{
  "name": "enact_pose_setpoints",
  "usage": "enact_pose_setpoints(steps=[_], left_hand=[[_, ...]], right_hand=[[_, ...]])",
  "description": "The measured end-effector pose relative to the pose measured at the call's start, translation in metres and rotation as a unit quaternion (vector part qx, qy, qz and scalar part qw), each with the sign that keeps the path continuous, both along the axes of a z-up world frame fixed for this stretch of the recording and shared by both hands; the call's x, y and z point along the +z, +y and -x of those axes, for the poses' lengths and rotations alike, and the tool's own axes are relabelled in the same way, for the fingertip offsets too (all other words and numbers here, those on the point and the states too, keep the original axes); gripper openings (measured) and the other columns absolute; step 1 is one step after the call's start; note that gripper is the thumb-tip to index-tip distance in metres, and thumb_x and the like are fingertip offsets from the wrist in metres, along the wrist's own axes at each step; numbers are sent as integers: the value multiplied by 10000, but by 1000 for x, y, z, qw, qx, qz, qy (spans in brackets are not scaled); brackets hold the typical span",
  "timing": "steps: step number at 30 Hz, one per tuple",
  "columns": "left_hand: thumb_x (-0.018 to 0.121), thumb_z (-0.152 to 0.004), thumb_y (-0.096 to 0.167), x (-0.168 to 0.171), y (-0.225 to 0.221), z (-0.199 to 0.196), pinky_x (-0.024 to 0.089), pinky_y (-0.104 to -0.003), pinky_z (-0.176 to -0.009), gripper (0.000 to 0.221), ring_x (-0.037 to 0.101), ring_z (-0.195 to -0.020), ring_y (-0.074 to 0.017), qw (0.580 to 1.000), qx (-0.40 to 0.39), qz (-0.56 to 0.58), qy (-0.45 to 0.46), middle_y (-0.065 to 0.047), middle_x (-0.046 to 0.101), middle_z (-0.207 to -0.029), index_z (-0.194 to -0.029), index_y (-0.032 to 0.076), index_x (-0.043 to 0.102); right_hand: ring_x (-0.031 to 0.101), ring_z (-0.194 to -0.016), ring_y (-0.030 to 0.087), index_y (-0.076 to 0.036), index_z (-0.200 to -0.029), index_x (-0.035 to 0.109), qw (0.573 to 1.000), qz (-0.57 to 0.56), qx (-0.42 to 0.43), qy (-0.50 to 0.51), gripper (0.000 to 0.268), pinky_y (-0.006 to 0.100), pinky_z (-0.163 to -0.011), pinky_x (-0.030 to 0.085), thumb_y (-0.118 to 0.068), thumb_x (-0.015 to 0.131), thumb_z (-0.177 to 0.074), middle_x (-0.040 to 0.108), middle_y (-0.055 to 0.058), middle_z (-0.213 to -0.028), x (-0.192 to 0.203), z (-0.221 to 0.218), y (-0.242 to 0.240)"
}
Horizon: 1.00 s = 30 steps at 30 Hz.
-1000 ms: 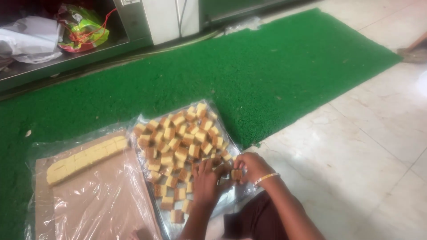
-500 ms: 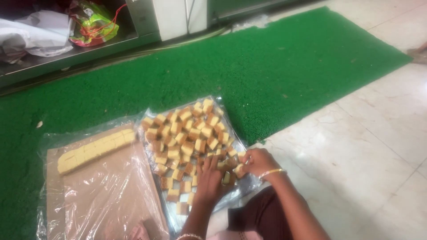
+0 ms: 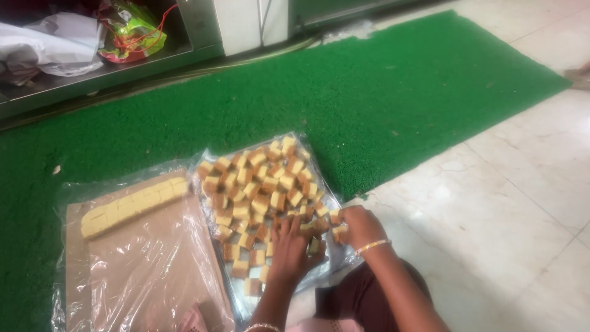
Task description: The recorder is seen separating small cubes of cake and placing them into a plastic container.
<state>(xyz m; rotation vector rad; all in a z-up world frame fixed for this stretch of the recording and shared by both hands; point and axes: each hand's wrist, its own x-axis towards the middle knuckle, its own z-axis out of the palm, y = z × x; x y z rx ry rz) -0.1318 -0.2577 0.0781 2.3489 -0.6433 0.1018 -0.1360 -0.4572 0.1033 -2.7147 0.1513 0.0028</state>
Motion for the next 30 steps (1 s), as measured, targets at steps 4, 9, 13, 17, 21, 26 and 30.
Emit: enact_pose_setpoints(steps=[4,9,13,17,21,26,30], left_hand=[[901,-639,246,16,-2,1,221,-595,-1117,432,437,-1306,-331,999,1,-29,39,-100,558,-1362,-1056,220,796],[932,-612,237,8,-1,2,221,-568,-1158,471,449,-1314,-288,997,13,-33,69,-42,546,-1428,-1064,253,799],[975,-551,245,15,2,2,200,-569,-1155,557,411,-1334,-298,997,0,-20,75,-44,532,-1405,-1073,231,781],[963,-575,224,20,3,5,219,-569,-1138,535,416,-1339,-285,996,8,-26,82,-20,539,-1427,-1079,248,788],[971,-554,239,29,4,6,204,-572,-1155,557,406,-1351,-283,996,1,-12,92,-30,534,-1420,-1079,232,783],[991,-549,274,22,4,4,202,-585,-1153,555,380,-1365,-303,994,-5,-37,107,-46,510,-1439,-1062,218,786],[982,-555,225,15,5,4,227,-577,-1154,470,397,-1370,-302,996,-1,-29,82,-52,530,-1427,-972,174,772]], right_hand=[[686,-940,368,-72,-931,695,990,107,90,-12,287,452,-798,561,-62,847,-687,701,150,-955,-19,-3,1],[695,-975,335,-88,-949,684,990,90,37,105,327,436,-856,560,-173,888,-709,708,140,-988,35,0,23],[681,-961,353,-78,-923,681,994,68,32,82,379,447,-836,550,-185,929,-658,689,151,-986,25,2,22],[693,-990,353,-89,-975,690,993,71,65,71,413,447,-840,558,-108,914,-630,718,145,-1010,0,-3,21],[719,-959,323,-85,-958,710,993,52,44,94,342,421,-829,578,-118,896,-674,742,137,-986,14,-3,22],[763,-918,246,-53,-972,766,986,-60,-7,155,337,355,-845,597,-183,913,-697,776,129,-1005,17,-1,6],[794,-872,258,-61,-1045,771,965,-111,0,236,282,373,-823,604,-258,789,-844,808,156,-962,-8,-5,-19]])
